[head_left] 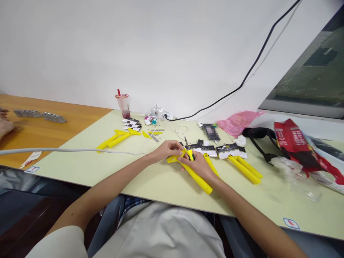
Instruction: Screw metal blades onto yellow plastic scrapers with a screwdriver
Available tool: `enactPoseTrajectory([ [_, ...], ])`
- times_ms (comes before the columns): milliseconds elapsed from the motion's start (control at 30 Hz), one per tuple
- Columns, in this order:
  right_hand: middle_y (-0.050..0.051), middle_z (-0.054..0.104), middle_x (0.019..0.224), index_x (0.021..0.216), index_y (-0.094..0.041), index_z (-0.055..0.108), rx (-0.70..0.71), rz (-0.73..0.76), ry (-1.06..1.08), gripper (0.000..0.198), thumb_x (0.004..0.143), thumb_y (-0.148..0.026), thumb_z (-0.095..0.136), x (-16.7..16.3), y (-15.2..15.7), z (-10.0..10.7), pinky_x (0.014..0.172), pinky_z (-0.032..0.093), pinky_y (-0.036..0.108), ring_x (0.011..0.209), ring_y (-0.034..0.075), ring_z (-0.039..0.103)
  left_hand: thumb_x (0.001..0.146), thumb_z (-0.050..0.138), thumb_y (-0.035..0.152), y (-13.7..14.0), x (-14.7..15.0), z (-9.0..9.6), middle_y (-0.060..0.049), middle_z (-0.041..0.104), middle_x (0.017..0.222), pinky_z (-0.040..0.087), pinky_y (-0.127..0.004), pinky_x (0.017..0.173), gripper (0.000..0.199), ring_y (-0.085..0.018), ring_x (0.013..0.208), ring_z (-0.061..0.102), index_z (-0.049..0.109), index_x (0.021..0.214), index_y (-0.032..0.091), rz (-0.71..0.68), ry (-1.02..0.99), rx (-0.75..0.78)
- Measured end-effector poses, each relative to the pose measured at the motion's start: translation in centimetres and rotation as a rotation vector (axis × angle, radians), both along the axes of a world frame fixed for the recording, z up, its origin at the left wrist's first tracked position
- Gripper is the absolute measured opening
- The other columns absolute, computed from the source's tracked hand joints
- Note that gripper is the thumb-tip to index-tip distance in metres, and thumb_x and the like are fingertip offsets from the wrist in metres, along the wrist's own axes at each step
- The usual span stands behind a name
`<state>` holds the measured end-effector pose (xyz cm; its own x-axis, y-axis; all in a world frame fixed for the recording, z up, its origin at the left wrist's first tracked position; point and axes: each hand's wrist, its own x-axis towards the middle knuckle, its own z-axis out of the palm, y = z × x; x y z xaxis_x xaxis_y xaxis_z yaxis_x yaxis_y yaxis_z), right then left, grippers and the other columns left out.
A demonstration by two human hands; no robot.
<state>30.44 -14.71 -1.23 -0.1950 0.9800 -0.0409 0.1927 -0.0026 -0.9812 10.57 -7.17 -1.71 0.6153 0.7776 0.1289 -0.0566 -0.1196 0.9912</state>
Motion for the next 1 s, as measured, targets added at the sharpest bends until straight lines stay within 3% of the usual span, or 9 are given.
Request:
enactPoseTrajectory([
  [167, -0.003, 0.065, 0.065, 0.075, -0.026, 0.045, 0.004, 0.001, 0.0, 0.052, 0.074, -0.053, 0.09, 0.0, 0.1, -0.5, 0.053, 0.05, 0.03, 0.063, 0.025, 0.074, 0.069, 0.094, 0.031, -0.1, 0.3, -0.1, -0.005, 0.071, 0.09, 0.044, -0.029, 0.078, 0.039, -0.016, 0.085, 0.063, 0.072, 0.097, 0.015, 0.001, -0.082, -0.158],
  [467, -0.003, 0.067, 0.066, 0.077, -0.026, 0.048, 0.027, 0.023, -0.007, 0.05, 0.076, -0.054, 0.088, 0.1, 0.1, -0.6, 0.054, 0.051, 0.031, 0.063, 0.024, 0.074, 0.072, 0.094, 0.032, -0.4, 0.1, 0.1, -0.005, 0.071, 0.091, 0.045, -0.029, 0.079, 0.038, -0.016, 0.085, 0.063, 0.072, 0.098, 0.015, 0.008, -0.074, -0.107],
  [800, -0.002, 0.069, 0.065, 0.079, -0.026, 0.049, -0.006, -0.013, -0.063, 0.047, 0.077, -0.057, 0.083, 0.0, -0.2, 0.0, 0.052, 0.048, 0.031, 0.057, 0.023, 0.07, 0.084, 0.084, 0.051, -0.5, -0.2, 0.4, -0.01, 0.073, 0.09, 0.044, -0.03, 0.068, 0.039, -0.017, 0.076, 0.06, 0.077, 0.096, 0.014, 0.008, 0.09, 0.194],
  [1000, -0.003, 0.067, 0.063, 0.077, -0.025, 0.048, 0.006, -0.003, -0.044, 0.046, 0.077, -0.055, 0.083, -0.1, -0.3, 0.4, 0.052, 0.048, 0.03, 0.055, 0.021, 0.068, 0.089, 0.08, 0.045, -0.2, -0.6, 1.0, -0.009, 0.073, 0.106, 0.045, -0.032, 0.08, 0.027, -0.019, 0.093, 0.065, 0.08, 0.092, 0.018, 0.049, 0.162, 0.448],
])
